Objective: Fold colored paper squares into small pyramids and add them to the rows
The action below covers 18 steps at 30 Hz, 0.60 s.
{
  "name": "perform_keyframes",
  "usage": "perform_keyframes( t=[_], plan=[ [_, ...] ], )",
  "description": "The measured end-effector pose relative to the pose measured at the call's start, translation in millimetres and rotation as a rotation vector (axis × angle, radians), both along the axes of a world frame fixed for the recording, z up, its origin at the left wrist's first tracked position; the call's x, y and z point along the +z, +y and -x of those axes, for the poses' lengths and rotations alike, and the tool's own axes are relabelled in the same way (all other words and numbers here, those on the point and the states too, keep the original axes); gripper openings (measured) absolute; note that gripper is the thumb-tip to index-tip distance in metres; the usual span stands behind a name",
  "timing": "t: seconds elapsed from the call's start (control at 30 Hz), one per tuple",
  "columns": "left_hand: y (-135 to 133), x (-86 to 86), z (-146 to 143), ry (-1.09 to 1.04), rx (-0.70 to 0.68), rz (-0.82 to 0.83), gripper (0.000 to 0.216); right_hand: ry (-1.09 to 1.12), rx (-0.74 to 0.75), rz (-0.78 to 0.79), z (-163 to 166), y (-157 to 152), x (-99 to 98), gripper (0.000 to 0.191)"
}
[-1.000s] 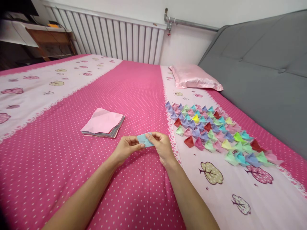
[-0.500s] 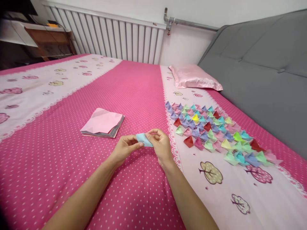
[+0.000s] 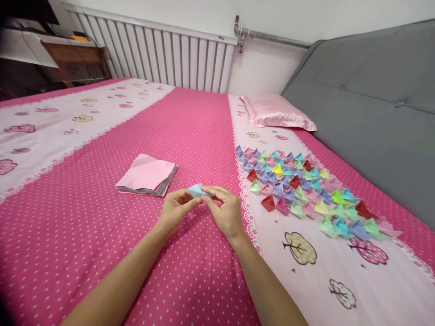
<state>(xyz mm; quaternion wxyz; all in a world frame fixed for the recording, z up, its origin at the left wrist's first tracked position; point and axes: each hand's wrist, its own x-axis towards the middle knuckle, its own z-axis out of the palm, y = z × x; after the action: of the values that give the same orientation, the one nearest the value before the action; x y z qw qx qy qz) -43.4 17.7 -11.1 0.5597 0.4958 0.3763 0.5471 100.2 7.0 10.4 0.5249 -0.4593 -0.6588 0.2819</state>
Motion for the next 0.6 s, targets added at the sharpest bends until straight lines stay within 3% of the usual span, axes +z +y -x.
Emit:
perform_keyframes(
  t=[0.17,0.3,0.43,0.5,0.6],
  plan=[
    [0,1.0,2,0.12,0.087,-0.066,0.02,-0.036,-0.004,0.001,-3,0,2.8,0.019],
    [1,3.3,2,0.067,0.111,-0.065,0.018,-0.054,0.012,0.009,-7,1,5.3,0.022],
    [2,5.1,3,0.016,0.124,-0.039,0.033,-0.071,0.05,0.027,-11,2,6.7,0.023],
    [2,5.9,4,0.075,0.104,-0.09,0.04,-0.084,0.07,0.022,-12,3,7.4,0.021],
    [2,5.7,7,0.263,0.092,-0.188,0.032,-0.107,0.1,0.017,-14,3,8.1,0.018]
  ],
)
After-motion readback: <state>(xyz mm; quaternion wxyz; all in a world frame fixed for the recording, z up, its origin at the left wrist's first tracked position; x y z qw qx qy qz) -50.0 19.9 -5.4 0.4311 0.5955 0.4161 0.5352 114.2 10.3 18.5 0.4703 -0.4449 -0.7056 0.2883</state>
